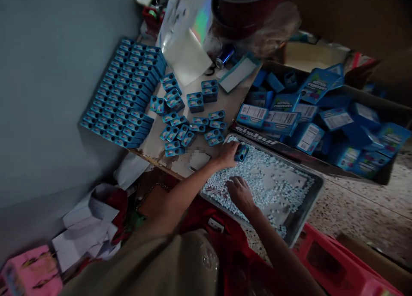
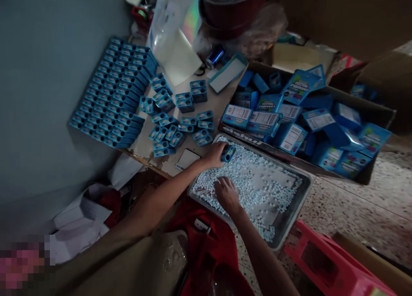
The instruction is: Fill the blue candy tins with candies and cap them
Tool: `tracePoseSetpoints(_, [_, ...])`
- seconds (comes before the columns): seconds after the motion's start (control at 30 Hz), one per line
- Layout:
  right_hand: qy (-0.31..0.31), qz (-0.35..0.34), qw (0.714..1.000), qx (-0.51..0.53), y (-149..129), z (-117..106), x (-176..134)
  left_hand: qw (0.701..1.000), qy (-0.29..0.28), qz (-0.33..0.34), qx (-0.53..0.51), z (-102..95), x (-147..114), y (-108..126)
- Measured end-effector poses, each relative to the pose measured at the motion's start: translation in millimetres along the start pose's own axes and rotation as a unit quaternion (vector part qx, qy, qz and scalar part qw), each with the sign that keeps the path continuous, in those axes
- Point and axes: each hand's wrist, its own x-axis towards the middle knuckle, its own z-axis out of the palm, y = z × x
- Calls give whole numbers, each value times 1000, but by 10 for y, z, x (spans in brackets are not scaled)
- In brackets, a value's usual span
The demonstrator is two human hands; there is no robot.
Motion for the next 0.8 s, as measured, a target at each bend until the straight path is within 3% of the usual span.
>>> tracePoseSetpoints(0.1, [16,-57,998,-14,171,167,581,985,110,-57,-123,-253,-391,-120])
tracePoseSetpoints(0.2, [30,-104,994,-21,441,272,1106,954,183,-130,-197,-455,-882,-223])
tracePoseSetpoints(0.27, [31,-136,990,-30,627,288,1291,930,206,-175,-249,-493,-1170,-232])
tracePoseSetpoints(0.37, [23,-131,990,-39,874,220,1260,901,225,-215,-303,-390,-1403,-153])
tracePoseSetpoints(0.53, [15,-35,999,-2,1190,-40,761,869,246,-263,-340,-8,-1226,56])
tracePoseSetpoints(0.7, [161,121,979,31,1500,-186,355,868,276,-254,-325,390,-856,36])
tracePoseSetpoints(0.8, [187,177,966,25,1600,-105,323,866,305,-236,-318,673,-806,-117])
